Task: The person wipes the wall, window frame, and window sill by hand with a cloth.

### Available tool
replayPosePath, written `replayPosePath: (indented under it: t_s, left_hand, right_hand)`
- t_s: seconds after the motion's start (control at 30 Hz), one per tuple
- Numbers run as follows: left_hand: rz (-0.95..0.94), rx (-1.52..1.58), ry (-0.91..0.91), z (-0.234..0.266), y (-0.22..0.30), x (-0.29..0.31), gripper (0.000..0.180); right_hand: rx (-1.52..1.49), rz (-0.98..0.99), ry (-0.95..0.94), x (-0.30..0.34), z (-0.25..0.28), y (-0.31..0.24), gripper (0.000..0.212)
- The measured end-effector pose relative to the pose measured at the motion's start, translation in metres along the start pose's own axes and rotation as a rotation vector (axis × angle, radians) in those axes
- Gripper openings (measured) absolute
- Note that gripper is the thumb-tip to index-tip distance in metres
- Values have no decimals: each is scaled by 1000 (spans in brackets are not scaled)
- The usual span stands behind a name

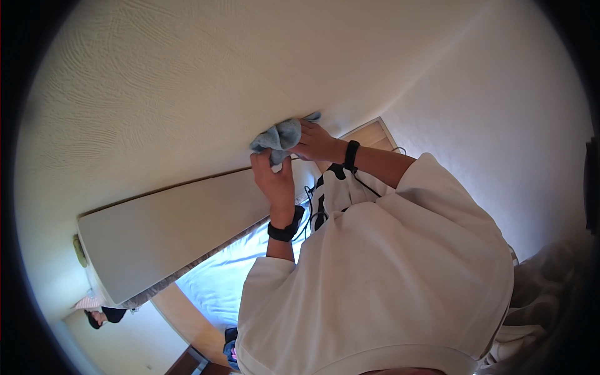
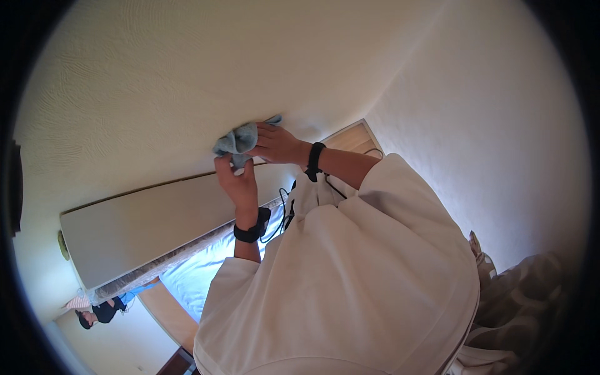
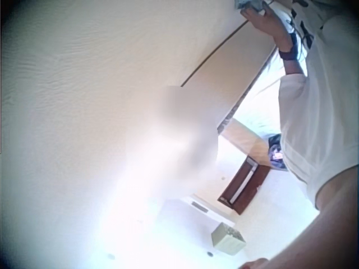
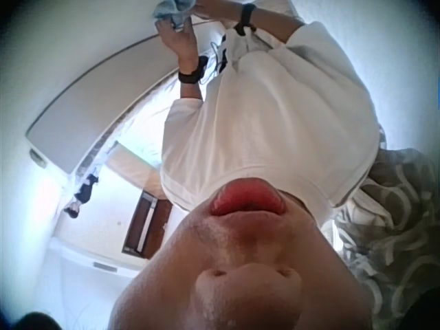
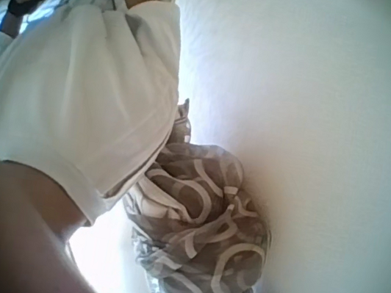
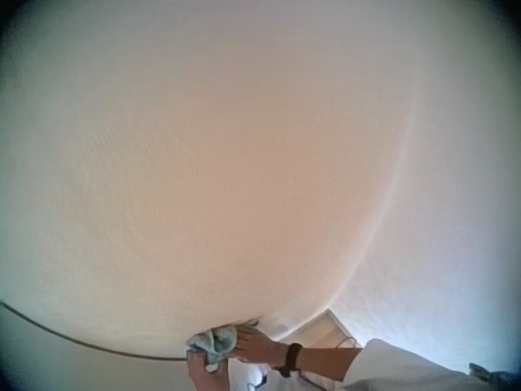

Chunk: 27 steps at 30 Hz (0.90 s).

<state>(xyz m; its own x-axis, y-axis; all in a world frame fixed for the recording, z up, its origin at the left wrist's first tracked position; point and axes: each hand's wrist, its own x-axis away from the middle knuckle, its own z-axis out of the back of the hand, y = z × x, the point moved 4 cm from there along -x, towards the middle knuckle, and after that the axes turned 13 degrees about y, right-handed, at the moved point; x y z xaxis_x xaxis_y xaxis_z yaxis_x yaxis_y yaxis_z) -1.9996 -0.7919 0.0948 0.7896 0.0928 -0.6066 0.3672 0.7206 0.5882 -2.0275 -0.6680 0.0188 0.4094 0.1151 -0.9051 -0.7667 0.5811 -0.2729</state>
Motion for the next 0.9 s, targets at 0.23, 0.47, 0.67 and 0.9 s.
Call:
replayPosePath:
  t_s: [0.23, 0.47, 0.67, 0.9]
  left_hand:
    - [184, 153, -238, -31, -9, 17, 32]
    - [66, 297, -387, -64, 21, 31, 34]
    - [80, 457, -575, -86, 78, 42, 38]
    - [-115, 760, -780, -98, 190, 64, 43]
  right_hand:
    - [11, -230, -174, 9, 40, -3, 45]
    - [93, -507, -207, 18, 96, -6, 70]
    - [267, -846, -37, 26, 168, -38, 68]
    - [606, -816, 141, 19, 279, -82, 69]
